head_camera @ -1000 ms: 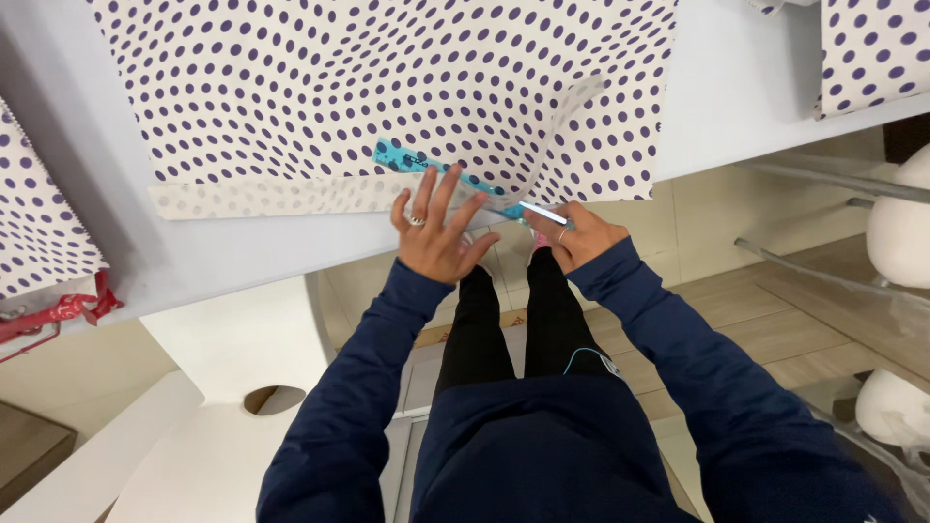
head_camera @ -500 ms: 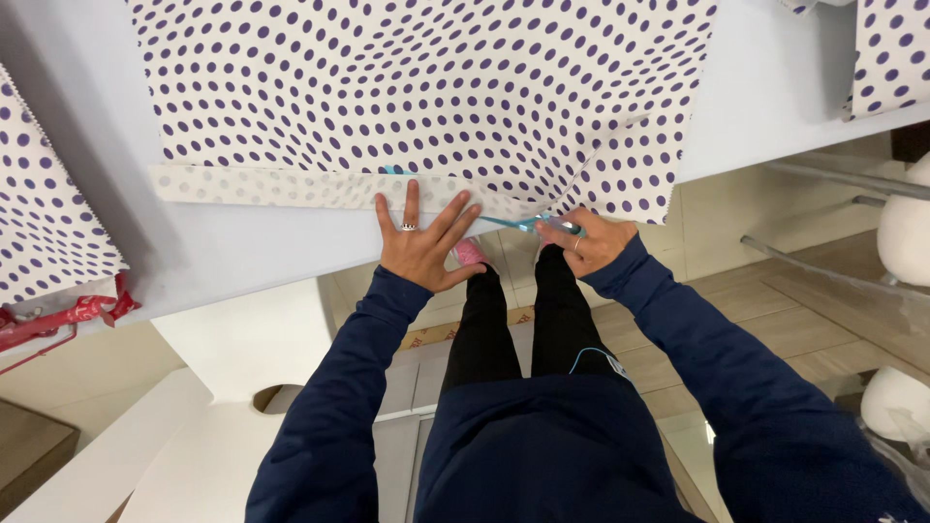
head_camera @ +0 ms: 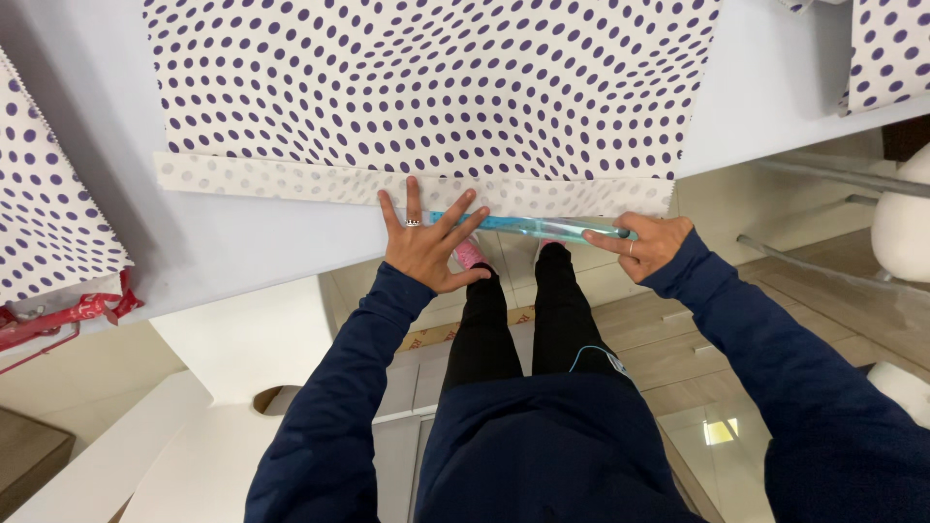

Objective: The person measures and marks sections of patterned wrapping paper on a table using a blue ruler.

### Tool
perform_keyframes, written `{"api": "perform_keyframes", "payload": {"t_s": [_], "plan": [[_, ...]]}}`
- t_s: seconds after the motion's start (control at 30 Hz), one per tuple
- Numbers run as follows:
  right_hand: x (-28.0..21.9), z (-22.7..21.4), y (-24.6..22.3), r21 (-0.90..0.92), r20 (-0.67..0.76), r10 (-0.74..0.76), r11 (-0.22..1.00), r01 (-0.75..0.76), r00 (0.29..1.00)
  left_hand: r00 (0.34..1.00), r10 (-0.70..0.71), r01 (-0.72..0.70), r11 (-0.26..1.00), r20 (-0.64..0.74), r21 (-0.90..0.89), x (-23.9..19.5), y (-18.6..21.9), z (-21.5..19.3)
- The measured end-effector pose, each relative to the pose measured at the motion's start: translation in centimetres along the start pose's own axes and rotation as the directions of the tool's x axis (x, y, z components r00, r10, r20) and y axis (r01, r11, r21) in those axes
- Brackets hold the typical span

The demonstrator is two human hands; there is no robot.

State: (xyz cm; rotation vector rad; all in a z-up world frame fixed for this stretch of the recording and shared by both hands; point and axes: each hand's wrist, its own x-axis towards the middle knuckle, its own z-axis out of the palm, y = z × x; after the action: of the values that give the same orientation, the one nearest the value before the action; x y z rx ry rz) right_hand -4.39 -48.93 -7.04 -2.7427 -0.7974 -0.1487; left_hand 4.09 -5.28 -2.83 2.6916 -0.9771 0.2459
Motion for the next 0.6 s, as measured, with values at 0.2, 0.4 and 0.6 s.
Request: {"api": "perform_keyframes", "payload": {"t_s": [0.2, 0.4, 0.6], "plan": [[-2.2, -3.0, 0.9, -0.06, 0.006, -0.02, 0.998, 0.02, 1.0, 0.993, -0.119, 0.116, 0.986, -0.012, -0.122, 0.9, -2.2, 0.2], [-1.7, -4.6, -0.1, -0.122, -0.074, -0.118, 0.987, 0.109, 0.99, 0.944, -0.319, 0.33, 0.92, 0.086, -0.213, 1.4, -5.8, 3.0], [-1.5, -5.4, -2.3, -0.103, -0.088, -0.194, 0.977, 0.185, 0.977, 0.935, -0.332, 0.35, 0.823, 0.123, -0.447, 2.7, -7.1, 1.4]]}}
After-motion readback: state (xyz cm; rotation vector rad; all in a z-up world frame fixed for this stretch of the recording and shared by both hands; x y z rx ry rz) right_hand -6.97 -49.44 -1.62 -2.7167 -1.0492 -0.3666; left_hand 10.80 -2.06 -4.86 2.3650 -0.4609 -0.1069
